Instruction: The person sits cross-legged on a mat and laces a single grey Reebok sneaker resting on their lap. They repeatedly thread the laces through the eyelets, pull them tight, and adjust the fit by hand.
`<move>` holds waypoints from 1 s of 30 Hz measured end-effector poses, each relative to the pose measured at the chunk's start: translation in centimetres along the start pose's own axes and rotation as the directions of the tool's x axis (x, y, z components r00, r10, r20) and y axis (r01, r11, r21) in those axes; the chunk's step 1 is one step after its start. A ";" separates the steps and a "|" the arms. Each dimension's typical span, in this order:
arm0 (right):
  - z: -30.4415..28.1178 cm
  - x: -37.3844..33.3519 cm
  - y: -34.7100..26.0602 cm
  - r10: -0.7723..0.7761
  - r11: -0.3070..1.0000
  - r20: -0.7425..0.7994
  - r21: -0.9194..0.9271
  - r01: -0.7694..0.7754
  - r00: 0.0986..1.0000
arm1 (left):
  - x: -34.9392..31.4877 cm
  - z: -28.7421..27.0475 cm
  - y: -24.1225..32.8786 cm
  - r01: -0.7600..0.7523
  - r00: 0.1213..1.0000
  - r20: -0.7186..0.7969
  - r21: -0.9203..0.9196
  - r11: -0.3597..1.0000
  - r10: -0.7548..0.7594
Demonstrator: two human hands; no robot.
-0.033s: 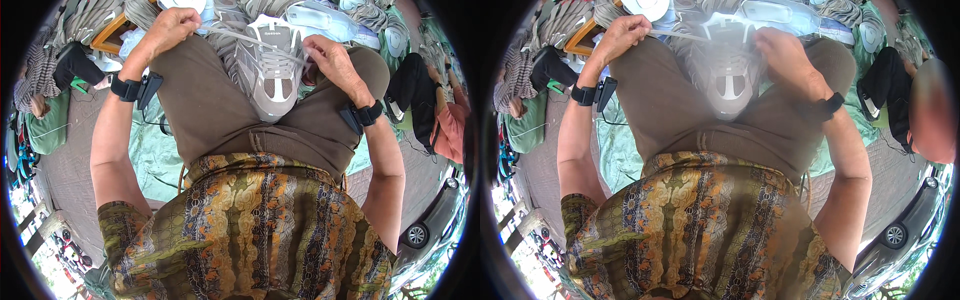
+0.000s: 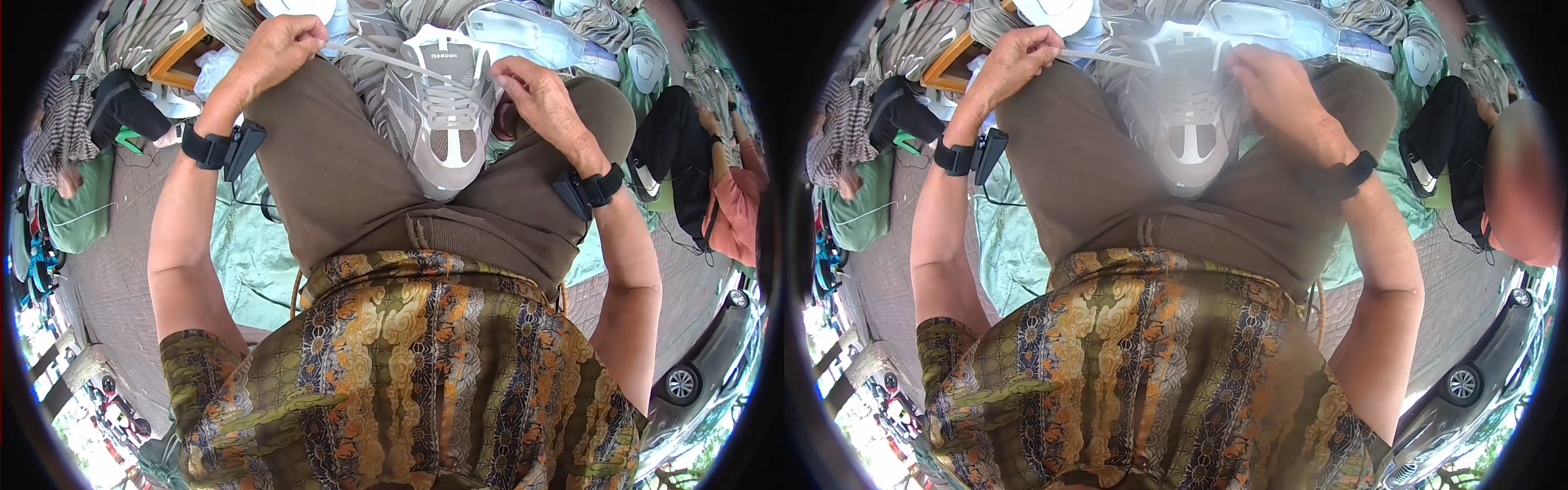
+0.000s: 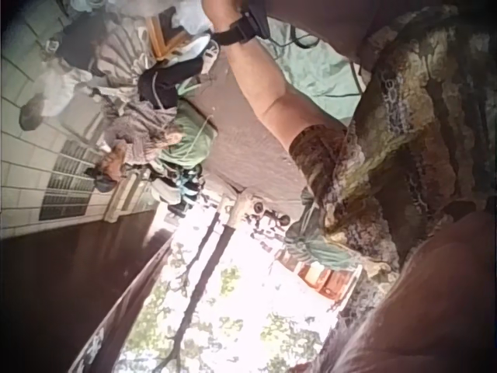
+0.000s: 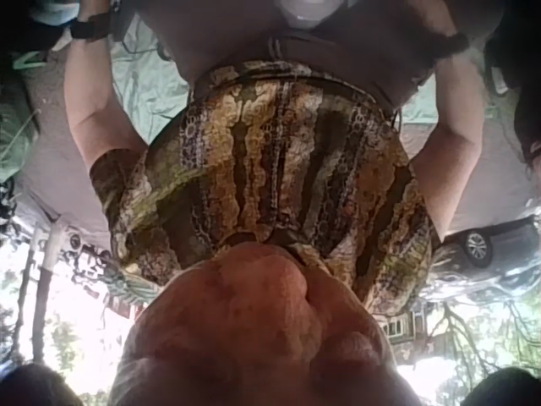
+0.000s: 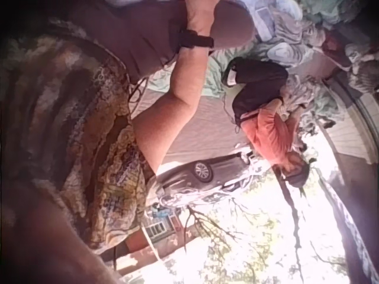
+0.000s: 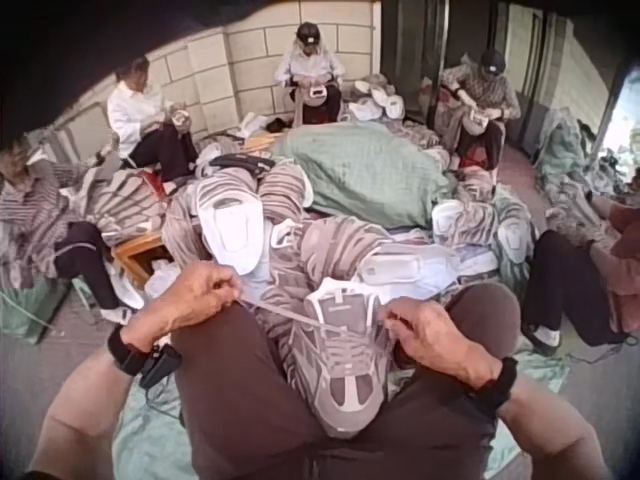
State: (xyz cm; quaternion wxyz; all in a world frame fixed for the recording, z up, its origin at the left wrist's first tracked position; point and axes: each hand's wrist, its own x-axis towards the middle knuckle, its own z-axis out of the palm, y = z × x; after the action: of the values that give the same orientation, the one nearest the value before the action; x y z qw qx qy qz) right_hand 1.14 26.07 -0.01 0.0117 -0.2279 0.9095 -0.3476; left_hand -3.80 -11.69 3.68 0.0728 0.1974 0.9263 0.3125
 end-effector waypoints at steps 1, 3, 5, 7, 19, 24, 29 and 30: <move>0.1 0.2 -0.7 -0.026 0.999 -0.025 -0.026 0.025 0.999 | -0.2 0.1 0.4 -0.015 1.000 -0.021 0.035 0.999 0.015; 1.5 0.3 0.6 -0.171 0.983 -0.011 -0.077 0.170 0.985 | -0.6 0.3 1.6 -0.045 0.997 -0.063 0.103 0.994 0.052; 2.8 0.6 1.5 -0.332 0.924 0.029 -0.190 0.331 0.943 | -0.6 0.5 1.9 -0.056 0.996 -0.061 0.073 0.996 0.060; 2.7 0.8 0.3 -0.317 0.904 0.089 -0.273 0.330 0.944 | -0.8 0.7 1.7 -0.051 0.997 -0.054 0.044 0.998 0.053; 3.4 0.3 -0.9 -0.230 0.875 0.240 -0.372 0.309 0.943 | -1.3 2.5 2.0 -0.050 0.997 0.061 0.049 0.998 0.047; 4.1 -0.2 -1.0 -0.219 0.973 0.047 -0.065 0.222 0.975 | -1.4 2.8 1.2 -0.058 0.993 0.102 0.061 0.996 0.052; 1.9 0.4 2.1 0.164 0.987 -0.144 0.023 -0.162 0.976 | -1.8 2.3 0.6 0.075 0.987 0.147 -0.099 0.992 -0.060; 2.0 0.0 2.0 0.138 0.990 -0.111 0.008 -0.138 0.984 | -1.9 2.1 0.6 0.129 0.979 0.177 -0.147 0.981 -0.102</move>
State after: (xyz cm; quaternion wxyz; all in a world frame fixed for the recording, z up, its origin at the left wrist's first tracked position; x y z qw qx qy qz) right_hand 0.67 26.16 -2.78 -0.0147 -0.1447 0.9223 -0.3581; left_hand -1.31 -10.87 2.44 0.1845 0.1623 0.8991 0.3623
